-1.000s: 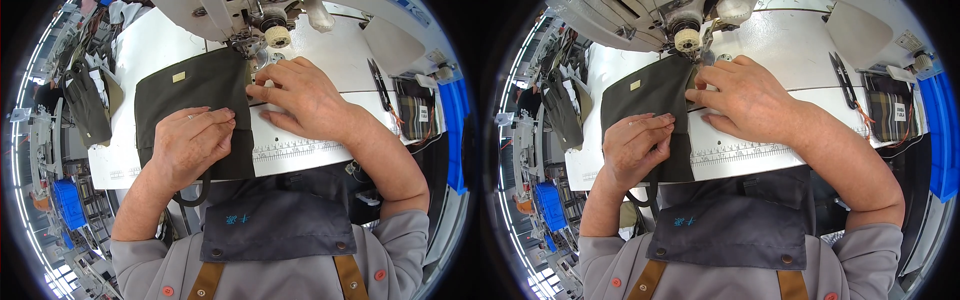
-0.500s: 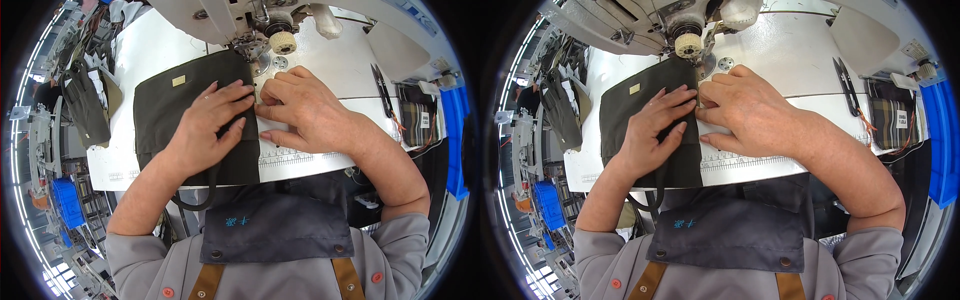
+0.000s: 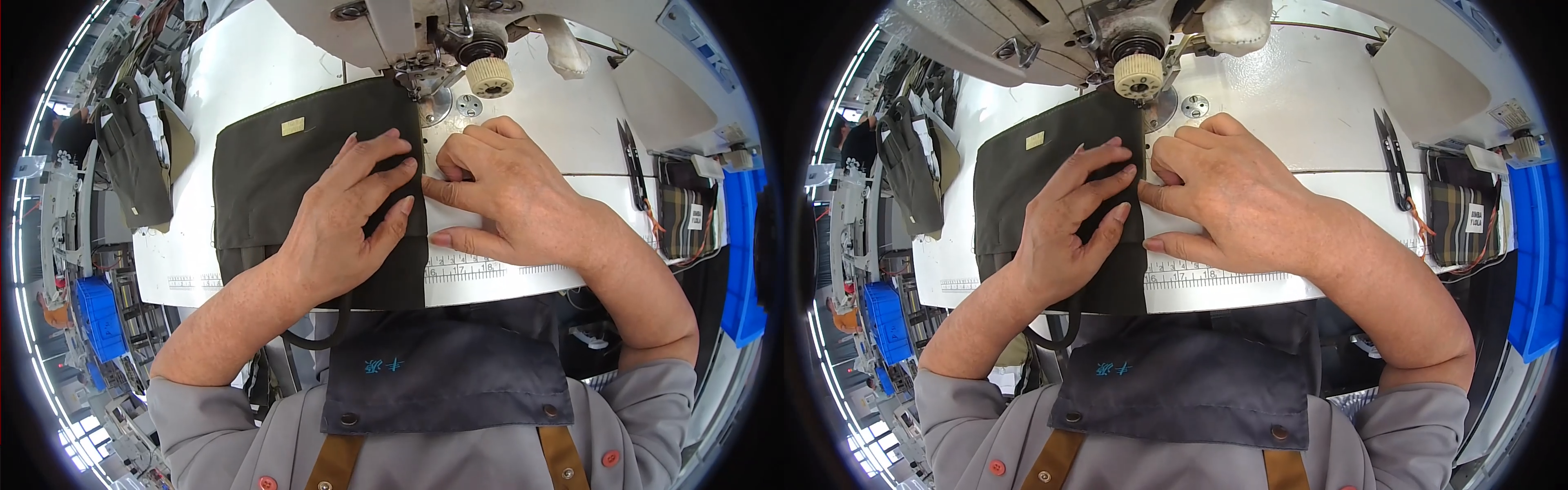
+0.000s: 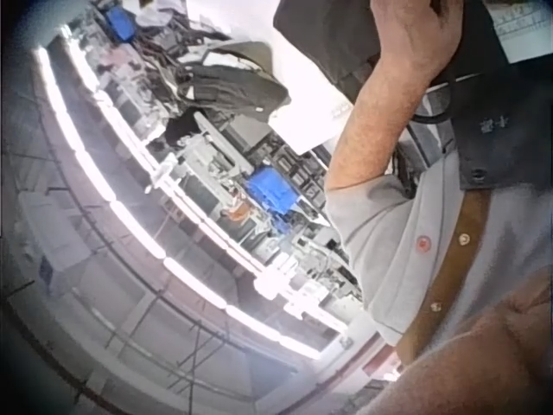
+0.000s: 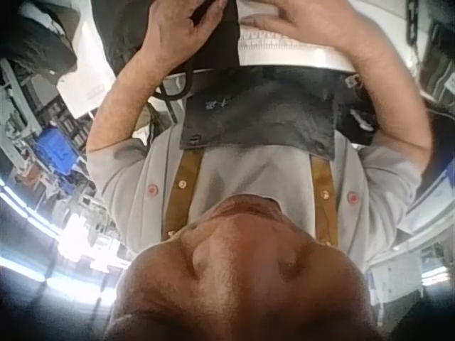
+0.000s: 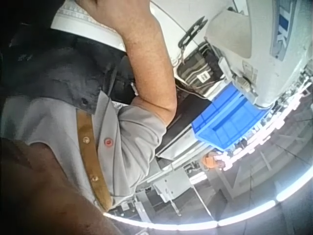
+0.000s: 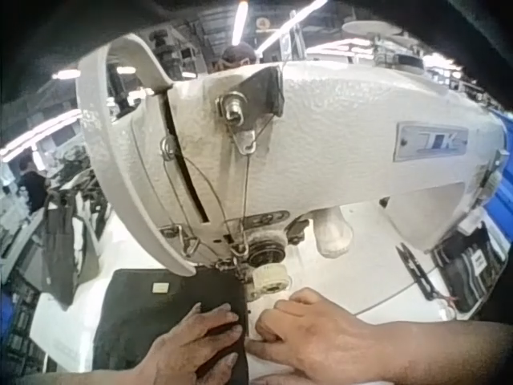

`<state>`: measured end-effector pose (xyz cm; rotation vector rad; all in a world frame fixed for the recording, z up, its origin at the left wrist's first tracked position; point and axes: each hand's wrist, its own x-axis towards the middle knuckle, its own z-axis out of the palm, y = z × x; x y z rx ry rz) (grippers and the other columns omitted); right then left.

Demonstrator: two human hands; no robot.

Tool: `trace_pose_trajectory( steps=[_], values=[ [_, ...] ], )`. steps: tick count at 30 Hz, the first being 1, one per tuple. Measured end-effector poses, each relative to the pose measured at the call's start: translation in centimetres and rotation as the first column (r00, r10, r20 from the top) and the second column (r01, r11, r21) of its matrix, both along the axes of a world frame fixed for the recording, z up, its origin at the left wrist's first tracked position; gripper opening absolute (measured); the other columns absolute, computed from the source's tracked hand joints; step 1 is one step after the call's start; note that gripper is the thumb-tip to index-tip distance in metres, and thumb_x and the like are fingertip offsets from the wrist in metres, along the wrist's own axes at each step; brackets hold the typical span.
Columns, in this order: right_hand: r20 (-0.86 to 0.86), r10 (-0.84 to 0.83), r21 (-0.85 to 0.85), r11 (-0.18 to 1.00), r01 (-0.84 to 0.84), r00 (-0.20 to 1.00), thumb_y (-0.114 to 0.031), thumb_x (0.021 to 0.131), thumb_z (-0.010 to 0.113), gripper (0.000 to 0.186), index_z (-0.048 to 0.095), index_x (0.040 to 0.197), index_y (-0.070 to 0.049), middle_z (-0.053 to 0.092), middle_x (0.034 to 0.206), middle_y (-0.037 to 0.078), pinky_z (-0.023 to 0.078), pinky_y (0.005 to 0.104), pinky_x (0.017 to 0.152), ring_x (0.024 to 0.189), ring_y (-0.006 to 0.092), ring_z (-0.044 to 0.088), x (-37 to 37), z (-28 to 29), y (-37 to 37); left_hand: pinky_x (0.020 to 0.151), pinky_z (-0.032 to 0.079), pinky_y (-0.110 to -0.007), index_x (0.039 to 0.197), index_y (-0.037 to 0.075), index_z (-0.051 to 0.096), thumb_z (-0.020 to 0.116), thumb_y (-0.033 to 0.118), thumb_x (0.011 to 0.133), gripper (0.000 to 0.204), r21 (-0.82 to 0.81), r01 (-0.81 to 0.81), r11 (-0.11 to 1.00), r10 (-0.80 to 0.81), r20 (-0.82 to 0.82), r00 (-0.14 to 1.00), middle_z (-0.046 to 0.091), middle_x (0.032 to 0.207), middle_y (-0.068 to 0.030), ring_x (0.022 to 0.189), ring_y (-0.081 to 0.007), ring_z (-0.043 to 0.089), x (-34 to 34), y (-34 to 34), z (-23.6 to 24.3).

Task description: The person is sewing pieces of a green canvas bag using a sewing machine.

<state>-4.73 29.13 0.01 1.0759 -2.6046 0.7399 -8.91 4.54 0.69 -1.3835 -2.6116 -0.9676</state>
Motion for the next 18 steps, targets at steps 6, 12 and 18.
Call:
trace_pose_trajectory(
  steps=[6, 12, 18],
  values=[
    [0.009, 0.002, 0.016, 1.000, -0.003, 1.000, -0.041, 0.082, 0.081, 0.044, 0.078, 0.107, -0.005, 0.052, 0.091, 0.005, 0.044, 0.0377, 0.088, 0.089, 0.0218, 0.056, 0.1, 0.1, 0.1, 0.121, 0.034, -0.057, 0.131, 0.002, 0.069, 0.064, 0.004, 0.094, 0.038, -0.099, 0.037, 0.994, -0.036, 0.015, 0.999, 0.057, 0.145, -0.0157, 0.141, -0.0352, 0.053, -0.4, 0.0, 0.0],
    [-0.002, 0.008, 0.024, 1.000, -0.008, 1.000, -0.042, 0.080, 0.082, 0.045, 0.078, 0.107, -0.006, 0.051, 0.091, 0.005, 0.044, 0.0380, 0.089, 0.089, 0.0219, 0.056, 0.1, 0.2, 0.2, 0.121, 0.033, -0.057, 0.133, 0.002, 0.067, 0.063, 0.006, 0.096, 0.038, -0.120, 0.035, 0.992, -0.035, 0.007, 0.999, 0.056, 0.145, -0.0169, 0.142, -0.0354, 0.051, -0.2, 0.2, 0.2],
    [0.003, 0.060, -0.020, 0.998, -0.060, 0.998, -0.032, 0.080, 0.082, 0.033, 0.077, 0.101, -0.007, 0.054, 0.092, 0.005, 0.044, 0.0391, 0.088, 0.089, 0.0249, 0.057, -0.2, 0.4, 1.1, 0.120, 0.035, -0.057, 0.134, 0.003, 0.067, 0.064, 0.008, 0.096, 0.038, -0.143, 0.010, 0.990, -0.017, -0.052, 0.998, 0.056, 0.144, -0.0167, 0.142, -0.0353, 0.051, 0.4, 0.3, -0.1]
  ],
)
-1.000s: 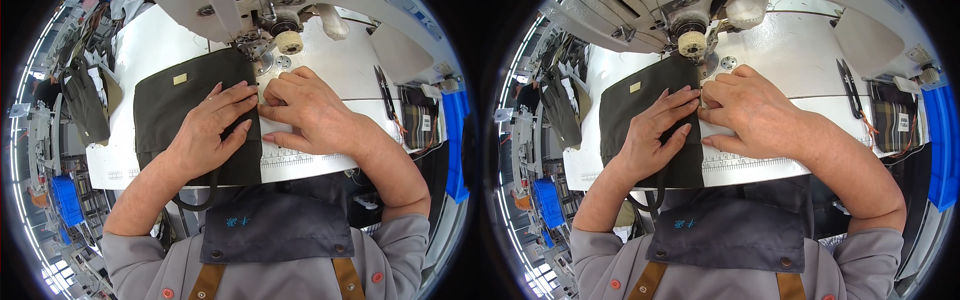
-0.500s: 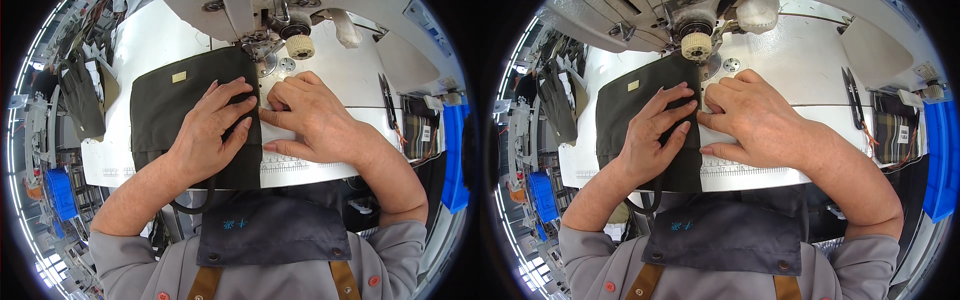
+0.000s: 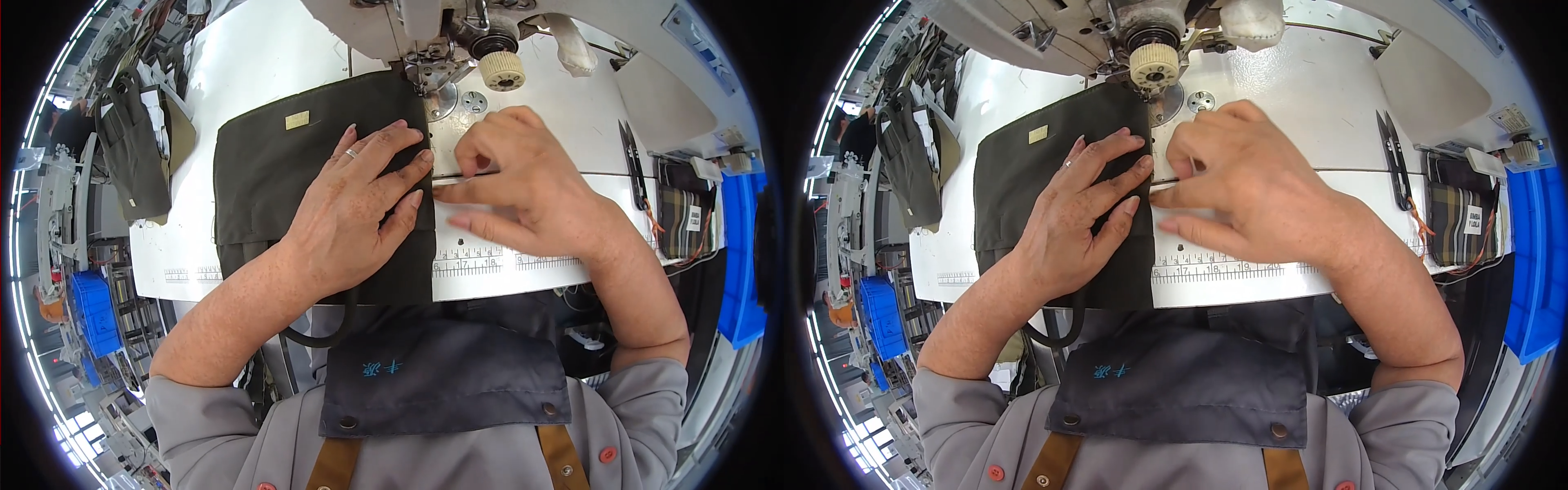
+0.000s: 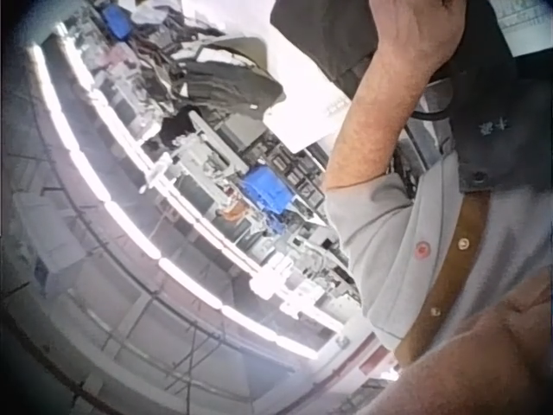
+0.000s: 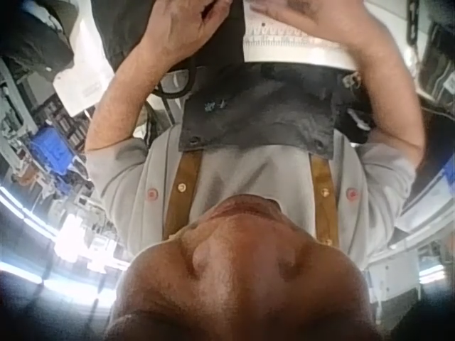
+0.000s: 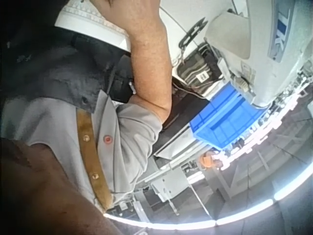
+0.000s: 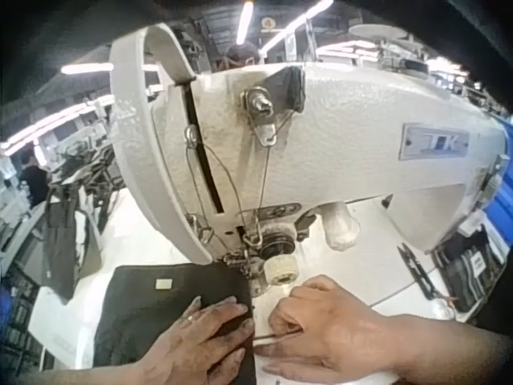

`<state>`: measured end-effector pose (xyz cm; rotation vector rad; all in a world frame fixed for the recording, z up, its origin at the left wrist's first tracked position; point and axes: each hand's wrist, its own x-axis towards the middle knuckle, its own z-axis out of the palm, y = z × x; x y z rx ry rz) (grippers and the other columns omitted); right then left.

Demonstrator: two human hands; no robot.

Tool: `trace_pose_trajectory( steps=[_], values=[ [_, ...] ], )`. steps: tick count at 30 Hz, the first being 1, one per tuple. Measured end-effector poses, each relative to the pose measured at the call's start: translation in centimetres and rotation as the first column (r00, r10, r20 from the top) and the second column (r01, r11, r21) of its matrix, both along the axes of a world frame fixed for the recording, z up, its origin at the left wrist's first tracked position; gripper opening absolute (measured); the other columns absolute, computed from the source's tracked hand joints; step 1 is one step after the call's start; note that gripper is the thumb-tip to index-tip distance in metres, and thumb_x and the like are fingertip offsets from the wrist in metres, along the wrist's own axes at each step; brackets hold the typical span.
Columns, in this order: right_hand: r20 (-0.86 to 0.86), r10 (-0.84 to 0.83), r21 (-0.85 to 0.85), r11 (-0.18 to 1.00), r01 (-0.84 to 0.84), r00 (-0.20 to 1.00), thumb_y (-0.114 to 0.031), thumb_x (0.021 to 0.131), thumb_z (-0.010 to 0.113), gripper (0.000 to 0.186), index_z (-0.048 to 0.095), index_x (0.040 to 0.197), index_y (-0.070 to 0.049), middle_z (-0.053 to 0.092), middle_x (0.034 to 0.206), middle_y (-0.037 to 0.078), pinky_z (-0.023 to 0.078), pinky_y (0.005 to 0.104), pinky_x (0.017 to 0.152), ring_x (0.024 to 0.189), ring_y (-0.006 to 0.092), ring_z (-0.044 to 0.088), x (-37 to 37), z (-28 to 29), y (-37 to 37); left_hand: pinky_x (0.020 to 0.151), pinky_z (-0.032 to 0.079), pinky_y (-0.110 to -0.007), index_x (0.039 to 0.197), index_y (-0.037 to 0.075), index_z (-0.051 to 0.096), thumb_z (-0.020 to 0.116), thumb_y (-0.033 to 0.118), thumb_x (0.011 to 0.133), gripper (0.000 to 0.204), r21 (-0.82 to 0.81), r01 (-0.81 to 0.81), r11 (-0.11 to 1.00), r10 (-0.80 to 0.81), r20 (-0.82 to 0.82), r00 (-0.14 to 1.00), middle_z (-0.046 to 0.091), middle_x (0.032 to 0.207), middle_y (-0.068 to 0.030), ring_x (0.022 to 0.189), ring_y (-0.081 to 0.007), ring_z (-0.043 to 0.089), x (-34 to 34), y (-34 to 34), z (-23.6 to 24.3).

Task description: The person is sewing pieces of a green canvas bag using a sewing machine.

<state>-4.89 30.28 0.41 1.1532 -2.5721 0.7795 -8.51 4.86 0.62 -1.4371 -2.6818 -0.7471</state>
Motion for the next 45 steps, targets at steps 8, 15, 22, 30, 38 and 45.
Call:
trace_pose_trajectory(
  steps=[8, 15, 22, 30, 38, 45],
  values=[
    [-0.062, -0.160, -0.067, 0.985, 0.156, 0.985, -0.018, 0.080, 0.079, 0.031, 0.071, 0.109, -0.010, 0.069, 0.112, 0.005, 0.046, 0.0406, 0.092, 0.106, 0.0251, 0.062, -0.1, -0.8, -1.1, 0.109, 0.049, -0.050, 0.124, 0.002, 0.071, 0.071, 0.007, 0.092, 0.032, -0.127, -0.058, 0.990, 0.032, -0.195, 0.980, 0.060, 0.134, -0.0141, 0.133, -0.0335, 0.059, 1.0, 0.9, 1.0],
    [-0.116, -0.125, 0.007, 0.992, 0.127, 0.985, -0.017, 0.082, 0.079, 0.023, 0.075, 0.104, -0.010, 0.069, 0.110, 0.002, 0.046, 0.0378, 0.089, 0.104, 0.0219, 0.061, -0.1, -0.5, -0.7, 0.091, 0.061, -0.040, 0.111, -0.001, 0.073, 0.078, 0.007, 0.086, 0.027, 0.120, 0.043, 0.992, -0.034, -0.075, 0.997, 0.067, 0.119, -0.0142, 0.103, -0.0313, 0.073, 0.9, 0.2, 0.1],
    [-0.086, -0.192, 0.014, 0.981, 0.194, 0.978, -0.020, 0.082, 0.081, 0.023, 0.077, 0.103, -0.012, 0.063, 0.105, 0.003, 0.045, 0.0387, 0.085, 0.099, 0.0225, 0.060, -0.1, -0.6, -1.0, 0.100, 0.059, -0.040, 0.112, -0.001, 0.074, 0.078, 0.007, 0.086, 0.027, 0.041, 0.072, 0.997, -0.065, -0.145, 0.987, 0.069, 0.125, -0.0165, 0.112, -0.0313, 0.071, 0.4, 0.4, 0.2],
    [-0.099, -0.279, 0.041, 0.958, 0.284, 0.955, -0.022, 0.084, 0.080, 0.031, 0.077, 0.112, -0.010, 0.064, 0.109, 0.007, 0.046, 0.0400, 0.092, 0.104, 0.0253, 0.060, -0.7, -0.5, -1.0, 0.099, 0.059, -0.040, 0.113, -0.003, 0.074, 0.077, 0.008, 0.088, 0.028, 0.055, 0.075, 0.996, -0.063, -0.201, 0.977, 0.070, 0.124, -0.0171, 0.113, -0.0321, 0.071, -1.8, 1.2, -0.2],
    [-0.166, -0.379, 0.124, 0.908, 0.400, 0.911, -0.030, 0.090, 0.076, 0.045, 0.069, 0.129, -0.009, 0.061, 0.122, 0.011, 0.043, 0.0422, 0.101, 0.117, 0.0281, 0.056, -0.8, -0.7, -1.3, 0.086, 0.060, -0.039, 0.111, -0.001, 0.076, 0.077, 0.011, 0.088, 0.026, 0.075, 0.049, 0.996, -0.034, -0.201, 0.979, 0.070, 0.120, -0.0127, 0.102, -0.0316, 0.072, -4.5, 1.9, -0.4],
    [-0.143, -0.368, 0.079, 0.921, 0.382, 0.919, -0.028, 0.088, 0.077, 0.048, 0.067, 0.129, -0.005, 0.061, 0.122, 0.012, 0.043, 0.0433, 0.101, 0.117, 0.0292, 0.057, -0.7, -0.7, -1.0, 0.094, 0.056, -0.043, 0.112, 0.005, 0.077, 0.077, 0.022, 0.088, 0.029, -0.091, -0.035, 0.995, -0.001, -0.374, 0.927, 0.070, 0.121, -0.0093, 0.106, -0.0308, 0.070, -4.7, 2.1, 0.8]
  ],
)
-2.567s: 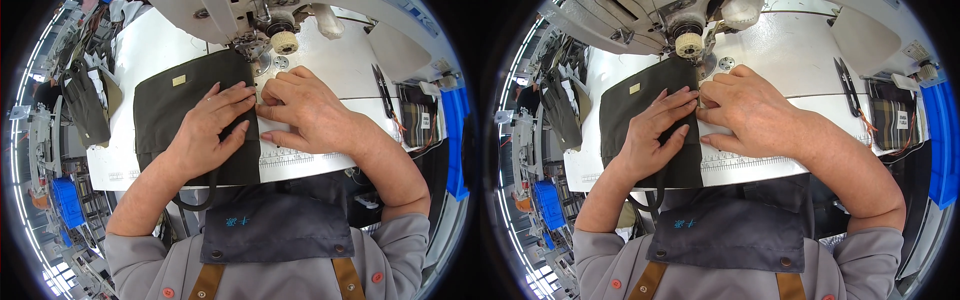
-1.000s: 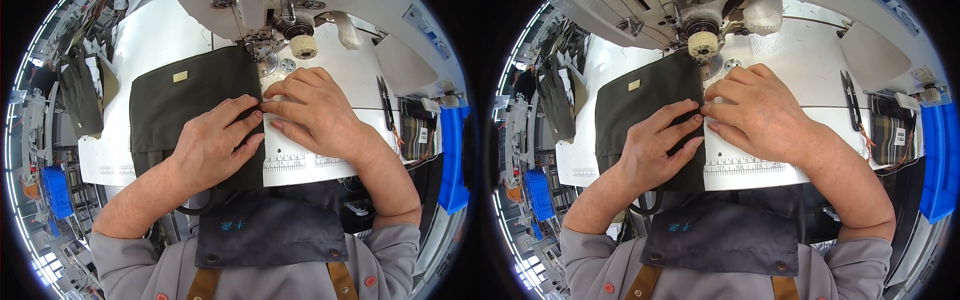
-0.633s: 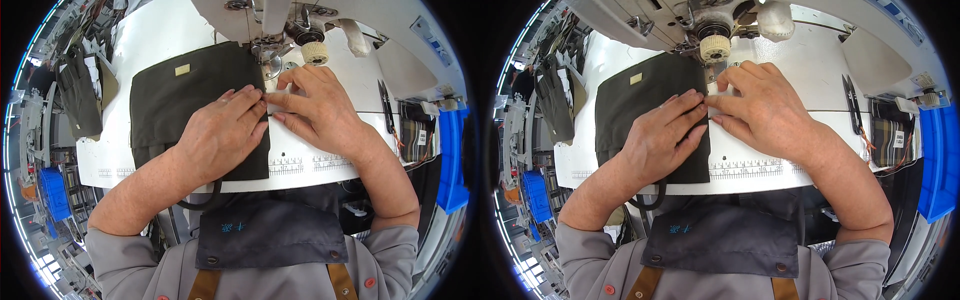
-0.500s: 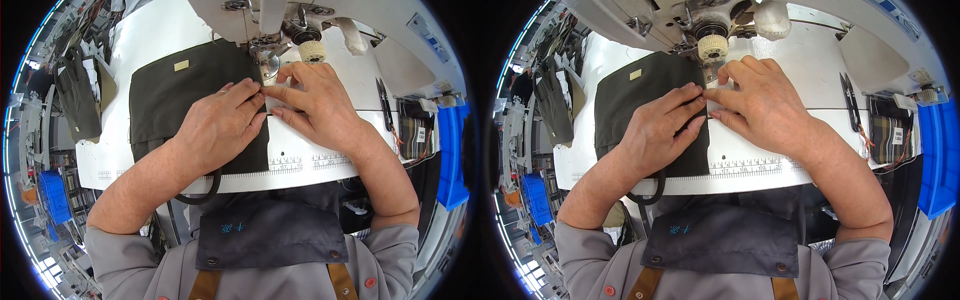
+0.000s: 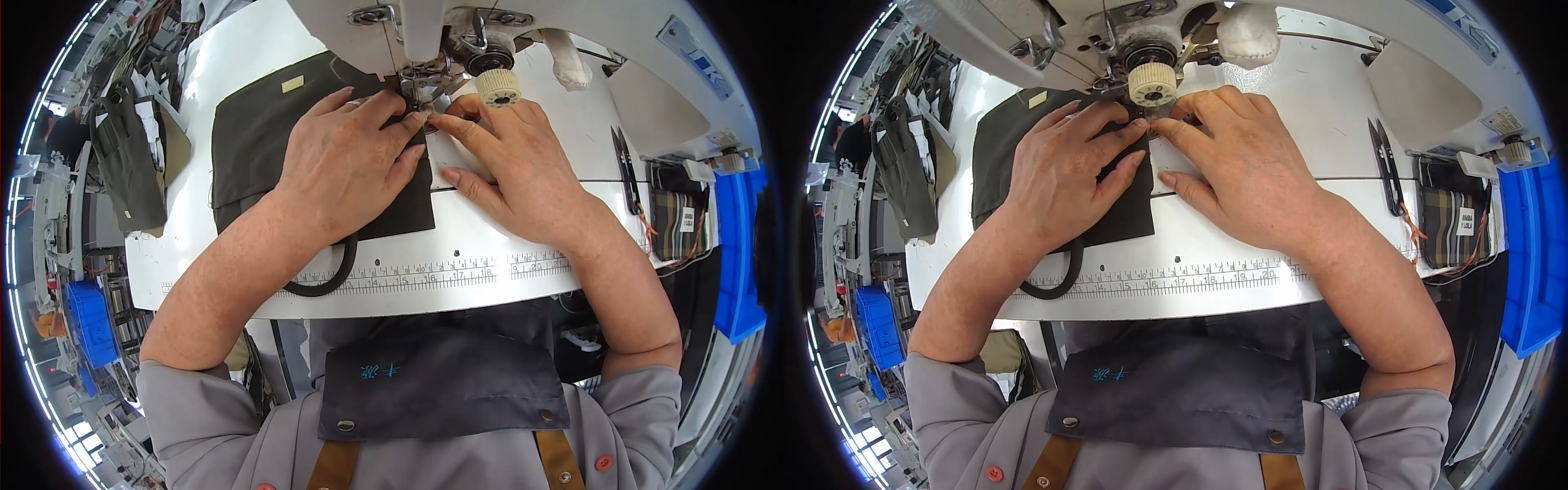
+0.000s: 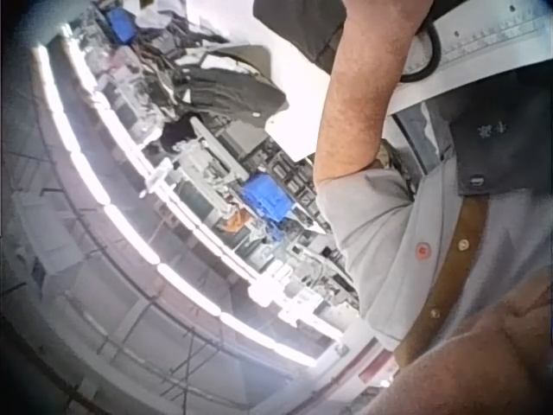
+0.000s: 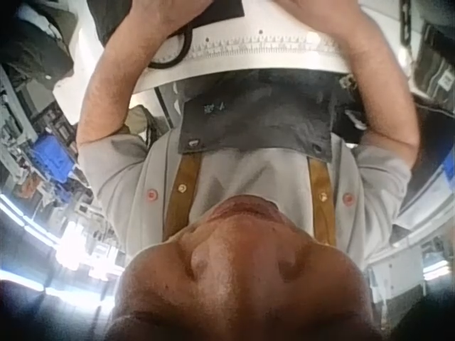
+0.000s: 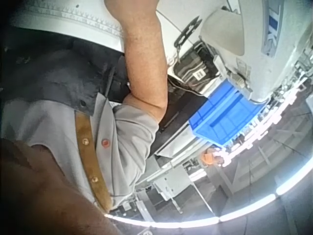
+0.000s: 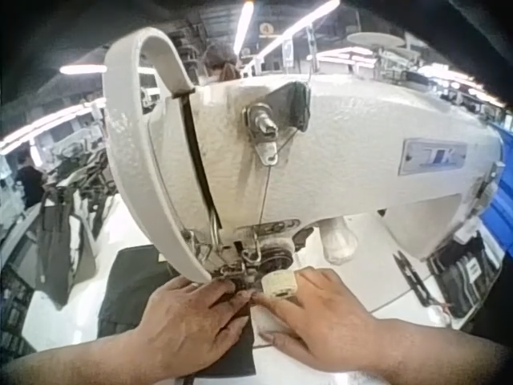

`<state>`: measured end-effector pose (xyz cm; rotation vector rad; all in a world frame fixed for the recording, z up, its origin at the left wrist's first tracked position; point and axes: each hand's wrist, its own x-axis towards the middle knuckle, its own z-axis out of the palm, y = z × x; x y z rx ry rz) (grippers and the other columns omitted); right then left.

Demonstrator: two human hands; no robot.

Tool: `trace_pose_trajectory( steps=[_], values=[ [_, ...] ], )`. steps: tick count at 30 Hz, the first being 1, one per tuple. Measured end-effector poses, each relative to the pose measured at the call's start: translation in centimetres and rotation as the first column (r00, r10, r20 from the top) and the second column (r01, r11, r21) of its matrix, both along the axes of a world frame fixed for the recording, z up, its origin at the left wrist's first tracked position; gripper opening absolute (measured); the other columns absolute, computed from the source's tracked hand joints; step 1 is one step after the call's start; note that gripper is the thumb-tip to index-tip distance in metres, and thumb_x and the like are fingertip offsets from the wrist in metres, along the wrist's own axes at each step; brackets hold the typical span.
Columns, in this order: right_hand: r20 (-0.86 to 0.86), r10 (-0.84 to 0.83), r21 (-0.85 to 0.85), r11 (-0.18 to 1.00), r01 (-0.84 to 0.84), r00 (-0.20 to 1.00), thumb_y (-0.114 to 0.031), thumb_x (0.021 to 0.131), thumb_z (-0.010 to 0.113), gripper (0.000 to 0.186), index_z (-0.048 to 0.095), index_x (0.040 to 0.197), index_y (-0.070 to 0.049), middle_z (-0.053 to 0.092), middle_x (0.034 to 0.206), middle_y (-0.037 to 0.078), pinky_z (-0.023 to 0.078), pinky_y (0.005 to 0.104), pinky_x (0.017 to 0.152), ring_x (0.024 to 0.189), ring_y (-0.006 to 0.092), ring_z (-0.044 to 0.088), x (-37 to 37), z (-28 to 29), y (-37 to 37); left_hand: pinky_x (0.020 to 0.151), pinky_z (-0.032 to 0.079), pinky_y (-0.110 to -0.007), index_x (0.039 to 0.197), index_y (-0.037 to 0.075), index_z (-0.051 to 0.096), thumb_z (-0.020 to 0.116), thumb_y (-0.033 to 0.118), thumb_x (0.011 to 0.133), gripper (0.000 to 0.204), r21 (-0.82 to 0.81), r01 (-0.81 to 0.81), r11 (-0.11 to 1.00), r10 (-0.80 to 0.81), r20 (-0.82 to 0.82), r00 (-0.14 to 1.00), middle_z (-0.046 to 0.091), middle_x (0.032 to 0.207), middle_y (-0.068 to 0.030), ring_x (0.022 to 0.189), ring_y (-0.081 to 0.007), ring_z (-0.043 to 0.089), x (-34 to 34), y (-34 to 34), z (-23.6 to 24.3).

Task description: The person is sewing pieces of a green canvas bag using a sewing machine.

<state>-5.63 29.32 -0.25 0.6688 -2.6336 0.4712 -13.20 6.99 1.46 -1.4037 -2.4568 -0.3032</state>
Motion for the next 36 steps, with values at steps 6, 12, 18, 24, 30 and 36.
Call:
trace_pose_trajectory(
  steps=[6, 12, 18, 24, 30, 36],
  values=[
    [0.047, 0.099, -0.107, 0.990, -0.093, 0.994, -0.022, 0.083, 0.080, 0.042, 0.071, 0.121, -0.007, 0.063, 0.116, 0.010, 0.044, 0.0429, 0.098, 0.112, 0.0280, 0.059, 0.3, 0.2, 0.4, 0.112, 0.047, -0.051, 0.126, 0.000, 0.070, 0.079, 0.023, 0.087, 0.046, -0.008, 0.051, 0.999, -0.048, 0.217, 0.975, 0.066, 0.138, -0.0146, 0.128, -0.0343, 0.063, 3.0, -1.8, 0.7],
    [0.076, 0.121, -0.075, 0.990, -0.115, 0.990, -0.023, 0.081, 0.081, 0.036, 0.076, 0.115, -0.009, 0.063, 0.116, 0.009, 0.044, 0.0425, 0.098, 0.110, 0.0268, 0.059, 0.3, 0.4, 0.1, 0.116, 0.043, -0.055, 0.130, 0.000, 0.068, 0.079, 0.022, 0.087, 0.050, 0.049, 0.018, 0.999, -0.030, 0.269, 0.963, 0.062, 0.143, -0.0157, 0.134, -0.0326, 0.059, 2.9, -2.1, -0.1],
    [0.092, 0.075, -0.028, 0.997, -0.073, 0.993, -0.027, 0.084, 0.080, 0.043, 0.074, 0.122, -0.009, 0.062, 0.121, 0.010, 0.044, 0.0433, 0.100, 0.115, 0.0280, 0.057, 0.4, 0.5, 0.0, 0.116, 0.042, -0.056, 0.132, 0.003, 0.068, 0.076, 0.020, 0.090, 0.046, 0.057, 0.045, 0.997, -0.056, 0.218, 0.974, 0.064, 0.141, -0.0123, 0.134, -0.0304, 0.059, 0.7, -2.1, -0.9],
    [0.120, 0.048, -0.009, 0.999, -0.047, 0.992, -0.030, 0.087, 0.078, 0.047, 0.071, 0.128, -0.009, 0.061, 0.124, 0.012, 0.044, 0.0443, 0.100, 0.117, 0.0300, 0.056, 0.5, 0.6, 0.0, 0.116, 0.043, -0.055, 0.129, 0.002, 0.070, 0.074, 0.019, 0.091, 0.042, 0.109, 0.048, 0.993, -0.068, 0.183, 0.981, 0.067, 0.135, -0.0135, 0.130, -0.0320, 0.062, -1.2, -1.7, -1.4],
    [0.126, 0.039, 0.010, 0.999, -0.040, 0.991, -0.030, 0.087, 0.078, 0.049, 0.069, 0.130, -0.009, 0.061, 0.125, 0.012, 0.044, 0.0444, 0.100, 0.118, 0.0307, 0.055, 0.5, 0.7, 0.0, 0.106, 0.051, -0.048, 0.120, -0.003, 0.073, 0.074, 0.015, 0.090, 0.035, 0.175, 0.056, 0.983, -0.081, 0.138, 0.987, 0.071, 0.121, -0.0192, 0.110, -0.0369, 0.069, -2.8, -1.0, -1.5],
    [0.117, 0.052, -0.003, 0.999, -0.052, 0.992, -0.029, 0.086, 0.078, 0.047, 0.069, 0.127, -0.008, 0.061, 0.125, 0.012, 0.044, 0.0443, 0.100, 0.118, 0.0306, 0.056, 0.3, 0.4, -0.1, 0.089, 0.057, -0.042, 0.115, -0.004, 0.074, 0.073, 0.012, 0.090, 0.030, 0.203, 0.049, 0.978, -0.081, 0.155, 0.985, 0.073, 0.112, -0.0211, 0.098, -0.0365, 0.070, -3.5, -1.0, -1.7]
  ],
)
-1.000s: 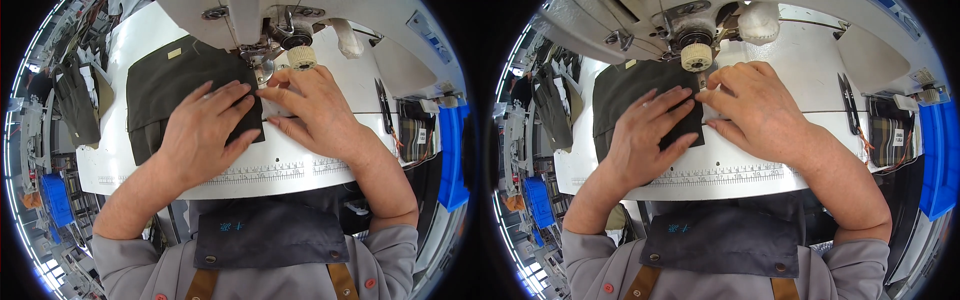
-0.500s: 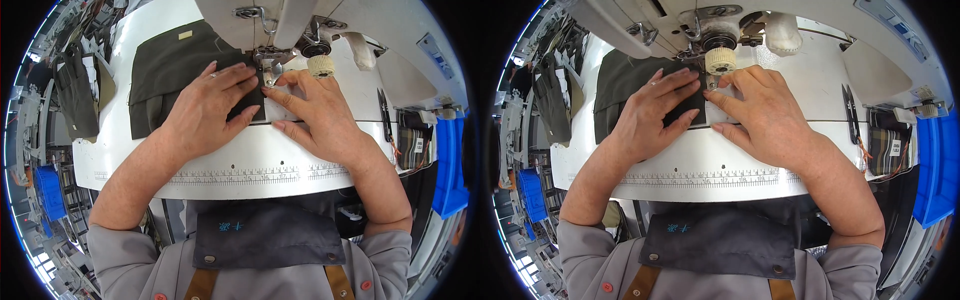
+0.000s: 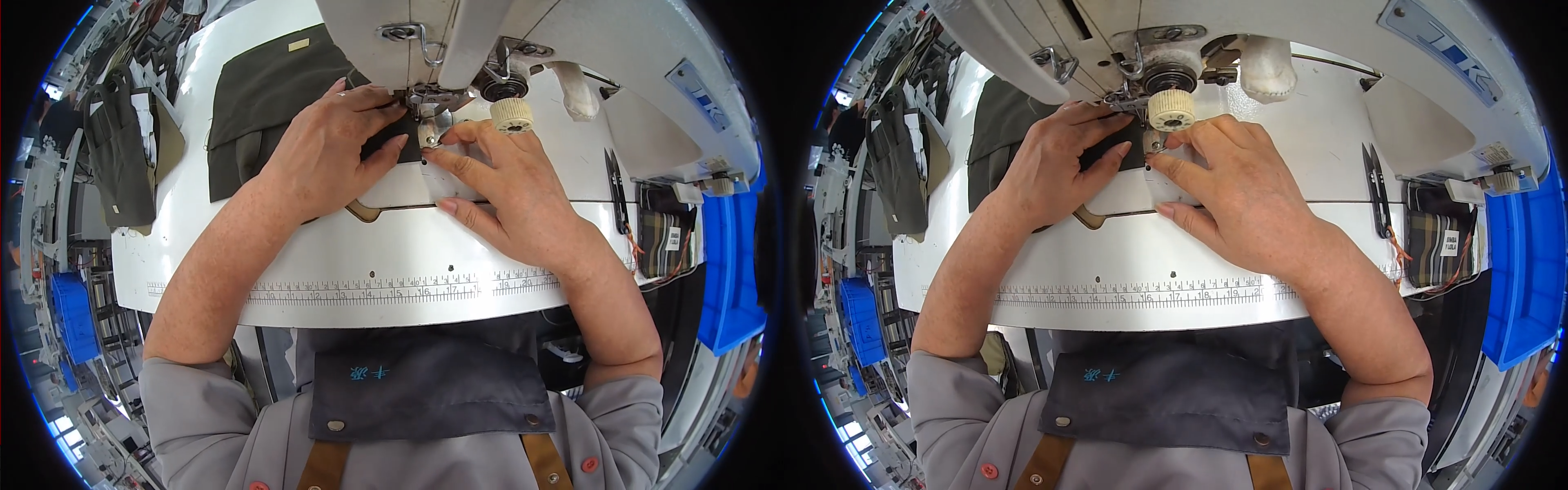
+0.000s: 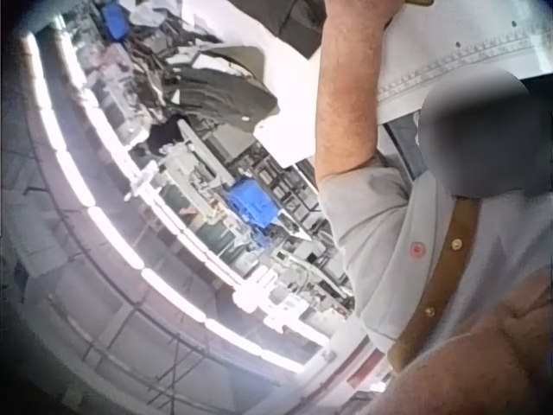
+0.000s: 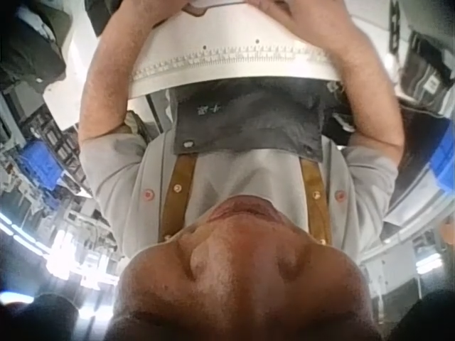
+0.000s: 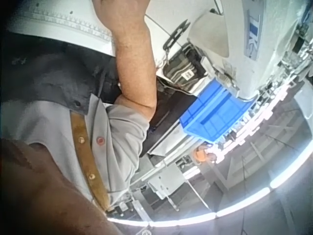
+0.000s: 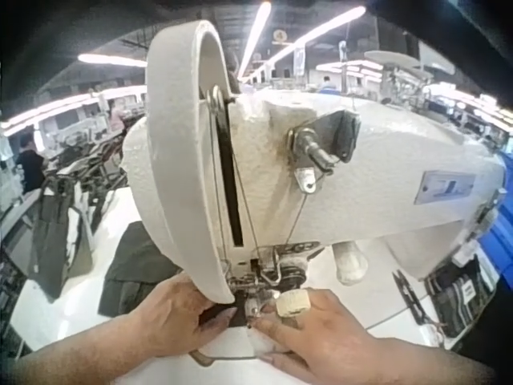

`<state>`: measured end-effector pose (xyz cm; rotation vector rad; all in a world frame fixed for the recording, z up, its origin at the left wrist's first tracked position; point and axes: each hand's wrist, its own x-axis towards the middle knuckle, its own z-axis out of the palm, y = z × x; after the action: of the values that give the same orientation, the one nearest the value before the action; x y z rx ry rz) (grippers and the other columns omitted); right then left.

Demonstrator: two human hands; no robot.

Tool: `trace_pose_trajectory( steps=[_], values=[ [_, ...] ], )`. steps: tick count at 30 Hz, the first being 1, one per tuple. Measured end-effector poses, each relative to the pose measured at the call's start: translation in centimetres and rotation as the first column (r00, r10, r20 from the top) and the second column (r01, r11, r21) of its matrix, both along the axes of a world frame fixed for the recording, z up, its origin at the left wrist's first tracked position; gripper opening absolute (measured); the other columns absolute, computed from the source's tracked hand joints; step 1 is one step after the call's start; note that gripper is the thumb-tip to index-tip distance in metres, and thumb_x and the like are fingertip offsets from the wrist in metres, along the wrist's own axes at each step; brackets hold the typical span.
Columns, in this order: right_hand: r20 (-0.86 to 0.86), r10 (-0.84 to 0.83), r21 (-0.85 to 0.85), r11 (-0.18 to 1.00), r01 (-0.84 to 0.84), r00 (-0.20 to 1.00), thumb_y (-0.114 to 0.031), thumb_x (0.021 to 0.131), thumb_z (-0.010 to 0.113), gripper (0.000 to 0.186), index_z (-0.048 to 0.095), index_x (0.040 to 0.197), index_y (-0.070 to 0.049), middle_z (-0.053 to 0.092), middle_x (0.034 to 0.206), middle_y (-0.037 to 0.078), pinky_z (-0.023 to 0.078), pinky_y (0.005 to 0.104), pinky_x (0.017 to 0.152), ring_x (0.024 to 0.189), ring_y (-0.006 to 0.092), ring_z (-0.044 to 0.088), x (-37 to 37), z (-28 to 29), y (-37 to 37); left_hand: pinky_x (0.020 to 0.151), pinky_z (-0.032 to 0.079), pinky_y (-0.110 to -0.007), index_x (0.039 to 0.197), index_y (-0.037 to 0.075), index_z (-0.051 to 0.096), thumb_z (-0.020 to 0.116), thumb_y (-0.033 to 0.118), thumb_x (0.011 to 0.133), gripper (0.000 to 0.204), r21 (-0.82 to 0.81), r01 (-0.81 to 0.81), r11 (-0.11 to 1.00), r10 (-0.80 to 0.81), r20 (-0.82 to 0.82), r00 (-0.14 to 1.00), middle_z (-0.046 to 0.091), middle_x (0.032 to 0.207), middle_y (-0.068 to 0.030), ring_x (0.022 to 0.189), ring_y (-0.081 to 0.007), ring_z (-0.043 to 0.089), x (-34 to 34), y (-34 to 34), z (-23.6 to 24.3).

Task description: The person is sewing pieces of a green canvas bag using a sewing machine.

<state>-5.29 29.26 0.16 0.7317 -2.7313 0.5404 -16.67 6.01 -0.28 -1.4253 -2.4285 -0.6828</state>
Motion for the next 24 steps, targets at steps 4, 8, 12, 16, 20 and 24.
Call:
trace_pose_trajectory(
  steps=[4, 8, 12, 16, 20, 24],
  values=[
    [-0.021, 0.006, -0.034, 0.999, -0.006, 1.000, -0.027, 0.085, 0.079, 0.043, 0.071, 0.122, -0.008, 0.062, 0.124, 0.011, 0.045, 0.0449, 0.099, 0.118, 0.0302, 0.056, 0.1, 0.0, 0.4, 0.087, 0.057, -0.041, 0.115, -0.004, 0.074, 0.072, 0.010, 0.090, 0.029, 0.008, 0.024, 1.000, -0.024, 0.033, 0.999, 0.072, 0.110, -0.0211, 0.097, -0.0372, 0.069, -0.3, 0.3, 0.3],
    [-0.133, 0.030, -0.094, 0.995, -0.043, 0.991, -0.028, 0.084, 0.080, 0.037, 0.073, 0.115, -0.009, 0.063, 0.122, 0.010, 0.045, 0.0451, 0.098, 0.116, 0.0293, 0.057, -0.4, -1.0, 0.5, 0.099, 0.051, -0.049, 0.110, -0.003, 0.074, 0.073, 0.014, 0.089, 0.027, 0.022, -0.014, 1.000, 0.011, 0.113, 0.993, 0.071, 0.108, -0.0189, 0.100, -0.0382, 0.068, -0.2, 0.0, 0.6],
    [-0.161, -0.009, -0.111, 0.994, -0.009, 0.987, -0.031, 0.085, 0.080, 0.036, 0.074, 0.113, -0.010, 0.064, 0.119, 0.008, 0.045, 0.0444, 0.096, 0.114, 0.0277, 0.057, -0.6, -1.9, 0.6, 0.101, 0.047, -0.048, 0.119, -0.003, 0.068, 0.072, 0.023, 0.091, 0.038, -0.089, -0.057, 0.994, 0.072, 0.181, 0.981, 0.067, 0.113, -0.0209, 0.107, -0.0413, 0.062, -0.3, -0.4, 0.4],
    [-0.152, 0.021, -0.168, 0.985, -0.047, 0.988, -0.031, 0.082, 0.081, 0.040, 0.073, 0.117, -0.013, 0.063, 0.121, 0.006, 0.045, 0.0429, 0.096, 0.113, 0.0270, 0.057, -0.5, -2.2, 0.4, 0.106, 0.038, -0.050, 0.126, -0.002, 0.062, 0.067, 0.032, 0.095, 0.046, -0.249, -0.075, 0.966, 0.108, 0.123, 0.987, 0.063, 0.117, -0.0215, 0.112, -0.0435, 0.056, -0.8, -0.9, 0.4],
    [-0.160, 0.030, -0.168, 0.984, -0.057, 0.987, -0.032, 0.083, 0.081, 0.039, 0.073, 0.116, -0.013, 0.063, 0.120, 0.005, 0.045, 0.0423, 0.097, 0.114, 0.0253, 0.057, -0.4, -2.4, 0.2, 0.107, 0.036, -0.055, 0.127, -0.001, 0.063, 0.066, 0.034, 0.095, 0.048, -0.217, -0.055, 0.975, 0.094, 0.174, 0.980, 0.063, 0.115, -0.0214, 0.114, -0.0429, 0.055, 0.1, -0.4, 1.3],
    [-0.167, 0.022, -0.164, 0.985, -0.050, 0.986, -0.032, 0.084, 0.081, 0.038, 0.074, 0.116, -0.013, 0.063, 0.121, 0.005, 0.045, 0.0417, 0.098, 0.115, 0.0246, 0.057, -0.3, -2.6, 0.5, 0.120, 0.016, -0.064, 0.146, 0.004, 0.052, 0.070, 0.041, 0.090, 0.070, -0.320, -0.078, 0.944, 0.139, 0.171, 0.976, 0.046, 0.151, -0.0207, 0.146, -0.0410, 0.035, 2.6, -1.7, 1.9]
  ],
)
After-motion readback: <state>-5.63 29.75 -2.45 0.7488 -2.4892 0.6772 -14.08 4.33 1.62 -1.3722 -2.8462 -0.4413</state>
